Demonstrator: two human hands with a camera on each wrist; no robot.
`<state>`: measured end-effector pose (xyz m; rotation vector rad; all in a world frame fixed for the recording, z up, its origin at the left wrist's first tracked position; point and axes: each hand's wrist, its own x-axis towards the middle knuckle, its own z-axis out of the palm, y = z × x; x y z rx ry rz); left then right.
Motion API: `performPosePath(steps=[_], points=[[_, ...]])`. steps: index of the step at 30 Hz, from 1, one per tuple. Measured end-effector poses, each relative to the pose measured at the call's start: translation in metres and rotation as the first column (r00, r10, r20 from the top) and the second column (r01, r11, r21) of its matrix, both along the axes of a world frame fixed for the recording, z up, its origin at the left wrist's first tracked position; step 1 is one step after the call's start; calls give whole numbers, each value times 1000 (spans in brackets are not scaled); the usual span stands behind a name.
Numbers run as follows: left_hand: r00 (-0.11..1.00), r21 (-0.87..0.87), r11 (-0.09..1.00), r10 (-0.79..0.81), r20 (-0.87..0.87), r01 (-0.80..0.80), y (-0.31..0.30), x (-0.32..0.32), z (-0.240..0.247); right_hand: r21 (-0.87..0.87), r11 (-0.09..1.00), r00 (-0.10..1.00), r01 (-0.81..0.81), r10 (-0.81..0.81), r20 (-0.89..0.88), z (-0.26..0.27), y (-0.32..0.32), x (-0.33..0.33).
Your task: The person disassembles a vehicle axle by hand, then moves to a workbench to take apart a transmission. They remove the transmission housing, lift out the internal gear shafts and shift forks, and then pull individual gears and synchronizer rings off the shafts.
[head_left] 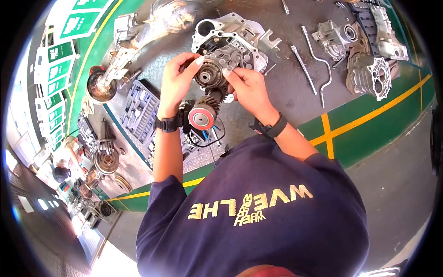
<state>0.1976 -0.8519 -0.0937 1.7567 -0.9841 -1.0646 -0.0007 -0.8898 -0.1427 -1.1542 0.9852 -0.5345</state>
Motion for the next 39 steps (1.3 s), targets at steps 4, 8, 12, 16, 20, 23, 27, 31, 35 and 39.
performPosePath(steps=[4, 8, 12, 16, 20, 23, 27, 31, 35, 39], points=[[997, -6, 1000, -3, 76, 3, -1, -7, 20, -27, 999, 997, 27, -25, 75, 12, 5, 0], [993, 37, 999, -34, 110, 30, -1, -1, 22, -19, 999, 991, 36, -34, 131, 16, 8, -1], [998, 73, 997, -13, 56, 9, -2, -6, 26, -75, 997, 988, 30, -18, 152, 15, 5, -3], [997, 66, 995, -75, 24, 73, 4, 3, 17, -241, 970, 988, 18, 19, 152, 16, -4, -6], [998, -13, 999, -51, -44, 50, 4, 7, 4, -274, 960, 981, -53, 100, 164, 5, -10, -6], [1000, -4, 1000, -18, -25, 18, 6, 7, 6, -241, 968, 979, -71, 114, 170, 13, -13, -5], [998, -4, 1000, -30, 47, 31, 6, 7, 5, -262, 964, 979, -43, 93, 183, 15, -16, -1], [993, -18, 998, -55, 103, 57, 9, 6, 10, -261, 962, 986, -77, 113, 126, 20, -14, -2], [997, -48, 997, -54, 50, 56, 8, 3, 10, -313, 949, 990, -38, 78, 118, 17, -10, 3], [998, -56, 997, -59, -9, 58, 10, 6, 7, -178, 982, 995, -60, 74, 74, 24, -7, 0]])
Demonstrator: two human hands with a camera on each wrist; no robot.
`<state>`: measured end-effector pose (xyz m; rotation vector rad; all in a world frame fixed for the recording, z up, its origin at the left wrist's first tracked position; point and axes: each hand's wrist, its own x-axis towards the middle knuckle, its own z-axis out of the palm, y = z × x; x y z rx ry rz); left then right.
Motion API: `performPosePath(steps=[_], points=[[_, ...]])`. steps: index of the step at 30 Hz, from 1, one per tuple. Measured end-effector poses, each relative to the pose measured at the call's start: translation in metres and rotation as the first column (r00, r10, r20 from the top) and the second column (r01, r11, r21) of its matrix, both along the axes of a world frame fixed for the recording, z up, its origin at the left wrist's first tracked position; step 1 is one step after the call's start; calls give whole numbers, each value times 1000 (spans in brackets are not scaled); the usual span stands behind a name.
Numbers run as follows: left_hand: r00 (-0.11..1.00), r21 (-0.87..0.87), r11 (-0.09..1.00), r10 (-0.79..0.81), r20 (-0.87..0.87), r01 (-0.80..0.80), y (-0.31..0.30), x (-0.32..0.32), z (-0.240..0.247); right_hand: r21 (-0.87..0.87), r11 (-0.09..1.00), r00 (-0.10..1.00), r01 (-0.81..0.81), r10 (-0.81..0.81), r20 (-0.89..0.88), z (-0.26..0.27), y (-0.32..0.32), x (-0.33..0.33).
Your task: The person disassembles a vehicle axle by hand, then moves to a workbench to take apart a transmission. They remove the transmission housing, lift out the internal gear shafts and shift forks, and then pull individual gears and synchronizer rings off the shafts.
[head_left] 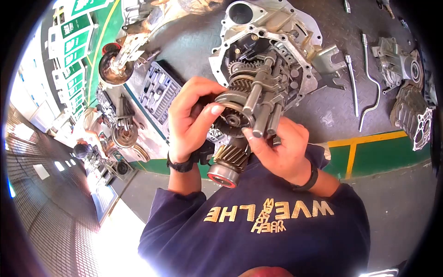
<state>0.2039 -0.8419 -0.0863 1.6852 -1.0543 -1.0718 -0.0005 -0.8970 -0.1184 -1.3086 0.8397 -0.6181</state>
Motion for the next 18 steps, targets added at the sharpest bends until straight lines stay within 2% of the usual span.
performPosePath(steps=[2, 3, 7, 10, 13, 15, 18], points=[[999, 0, 1000, 18, -38, -18, -2, 1, -5, 12, 1000, 1000, -6, 6, 0, -1, 0, 1], [999, -20, 1000, 18, -39, -19, -2, 3, -8, -71, 997, 1000, 1, 1, 31, -4, 0, 3], [1000, -10, 1000, 28, 8, -28, -3, 1, -10, -25, 1000, 1000, -15, 15, -6, 1, 3, 2], [983, 48, 997, 72, -166, -65, 0, 0, -3, 220, 974, 999, 43, -43, -6, 3, 11, -1], [1000, 5, 1000, 5, -31, -5, 2, 4, -9, 292, 952, 996, 86, -71, -61, 4, 13, 4], [998, 31, 999, 27, -51, -26, 2, 3, -11, 293, 952, 993, 93, -66, -101, -3, 13, 4], [986, 88, 994, 84, -145, -72, 4, 2, -14, 332, 934, 991, 135, -122, -61, -2, 15, 7]])
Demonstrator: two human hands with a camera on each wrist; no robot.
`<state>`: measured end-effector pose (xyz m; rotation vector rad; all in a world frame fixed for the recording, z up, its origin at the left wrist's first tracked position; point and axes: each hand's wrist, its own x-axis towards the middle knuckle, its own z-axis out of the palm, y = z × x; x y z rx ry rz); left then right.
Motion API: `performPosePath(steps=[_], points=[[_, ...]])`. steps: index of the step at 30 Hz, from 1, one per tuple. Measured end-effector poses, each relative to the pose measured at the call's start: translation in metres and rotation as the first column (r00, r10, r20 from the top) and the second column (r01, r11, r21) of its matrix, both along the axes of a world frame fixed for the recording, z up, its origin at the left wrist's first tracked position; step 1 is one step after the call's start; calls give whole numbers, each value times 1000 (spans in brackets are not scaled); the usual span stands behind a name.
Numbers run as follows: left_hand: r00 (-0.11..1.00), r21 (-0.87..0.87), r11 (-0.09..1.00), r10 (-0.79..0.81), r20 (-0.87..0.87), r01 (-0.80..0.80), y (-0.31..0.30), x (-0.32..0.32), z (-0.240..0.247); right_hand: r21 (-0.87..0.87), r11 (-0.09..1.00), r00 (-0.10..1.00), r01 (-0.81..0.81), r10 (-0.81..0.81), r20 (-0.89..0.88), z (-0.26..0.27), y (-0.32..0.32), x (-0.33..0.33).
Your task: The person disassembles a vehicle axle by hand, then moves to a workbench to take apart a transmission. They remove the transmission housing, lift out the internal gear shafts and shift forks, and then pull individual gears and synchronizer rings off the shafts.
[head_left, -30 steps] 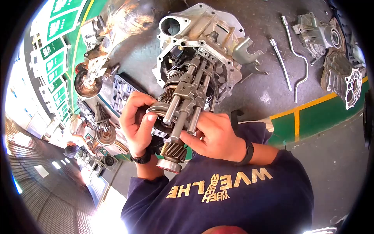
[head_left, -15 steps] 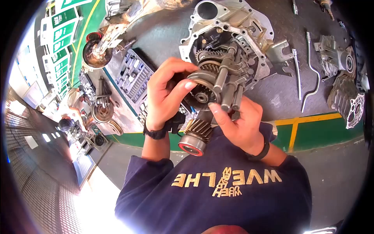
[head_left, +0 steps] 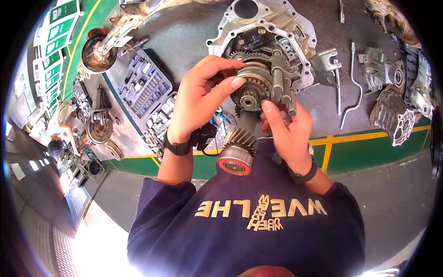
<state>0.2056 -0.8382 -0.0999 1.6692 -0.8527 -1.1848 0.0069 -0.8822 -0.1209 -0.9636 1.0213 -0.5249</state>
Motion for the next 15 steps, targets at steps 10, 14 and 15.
performPosePath(steps=[10, 14, 15], points=[[999, 39, 999, 24, -35, -23, 2, -1, 2, 117, 990, 997, -81, 80, 16, 1, -10, -8], [999, 25, 1000, -20, 43, 19, 4, -1, 0, 55, 997, 998, -53, 52, 17, 0, -13, -5], [997, 24, 999, -41, 60, 40, 4, 0, -1, 32, 998, 999, -47, 47, 6, -1, -14, -4]])
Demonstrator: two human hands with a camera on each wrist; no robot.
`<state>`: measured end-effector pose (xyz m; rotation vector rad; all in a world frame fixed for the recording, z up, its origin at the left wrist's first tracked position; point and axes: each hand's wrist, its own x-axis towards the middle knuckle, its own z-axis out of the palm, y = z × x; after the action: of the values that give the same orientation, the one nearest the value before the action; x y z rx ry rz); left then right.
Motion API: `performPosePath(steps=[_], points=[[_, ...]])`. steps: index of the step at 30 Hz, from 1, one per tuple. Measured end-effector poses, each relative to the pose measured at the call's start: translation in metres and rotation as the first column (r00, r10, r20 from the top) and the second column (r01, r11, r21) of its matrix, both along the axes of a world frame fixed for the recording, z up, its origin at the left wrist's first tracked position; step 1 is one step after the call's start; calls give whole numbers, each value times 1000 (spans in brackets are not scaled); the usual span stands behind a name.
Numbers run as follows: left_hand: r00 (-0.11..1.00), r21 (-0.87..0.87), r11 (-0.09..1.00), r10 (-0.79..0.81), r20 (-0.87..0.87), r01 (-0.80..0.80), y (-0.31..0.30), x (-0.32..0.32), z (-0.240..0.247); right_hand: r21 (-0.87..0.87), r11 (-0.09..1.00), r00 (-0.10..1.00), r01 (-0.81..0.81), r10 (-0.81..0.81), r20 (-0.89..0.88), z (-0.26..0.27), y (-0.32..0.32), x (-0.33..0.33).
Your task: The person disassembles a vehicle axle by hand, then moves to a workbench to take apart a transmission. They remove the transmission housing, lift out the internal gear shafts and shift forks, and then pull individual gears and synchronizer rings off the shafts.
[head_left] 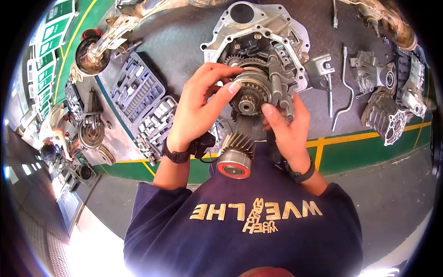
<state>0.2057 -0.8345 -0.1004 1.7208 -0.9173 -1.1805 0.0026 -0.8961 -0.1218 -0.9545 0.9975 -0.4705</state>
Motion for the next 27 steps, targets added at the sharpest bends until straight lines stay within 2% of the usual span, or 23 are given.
performPosePath(steps=[3, 8, 11, 16, 19, 22, 27], points=[[996, 8, 1000, 30, -90, -30, 3, -1, -2, 85, 994, 994, 67, -73, 75, 0, 2, 1], [985, -22, 988, 151, -81, -153, 5, -6, -2, 126, 979, 987, 159, -162, 17, -1, 9, -4], [959, -11, 984, 170, -227, -177, 2, 1, -4, 131, 979, 987, 158, -159, -7, 3, 7, -3], [938, 16, 985, 170, -301, -174, -3, 4, -1, 190, 957, 971, 219, -233, 56, -2, 14, -1], [949, 29, 984, 176, -260, -175, -5, 3, -4, 215, 950, 964, 229, -251, 84, -4, 11, 4], [938, 92, 982, 184, -294, -164, -12, 3, -4, 259, 944, 967, 202, -233, 98, -3, 7, 5], [963, 23, 992, 129, -238, -127, -9, 4, -8, 240, 946, 948, 217, -262, 179, -12, 17, 1]])
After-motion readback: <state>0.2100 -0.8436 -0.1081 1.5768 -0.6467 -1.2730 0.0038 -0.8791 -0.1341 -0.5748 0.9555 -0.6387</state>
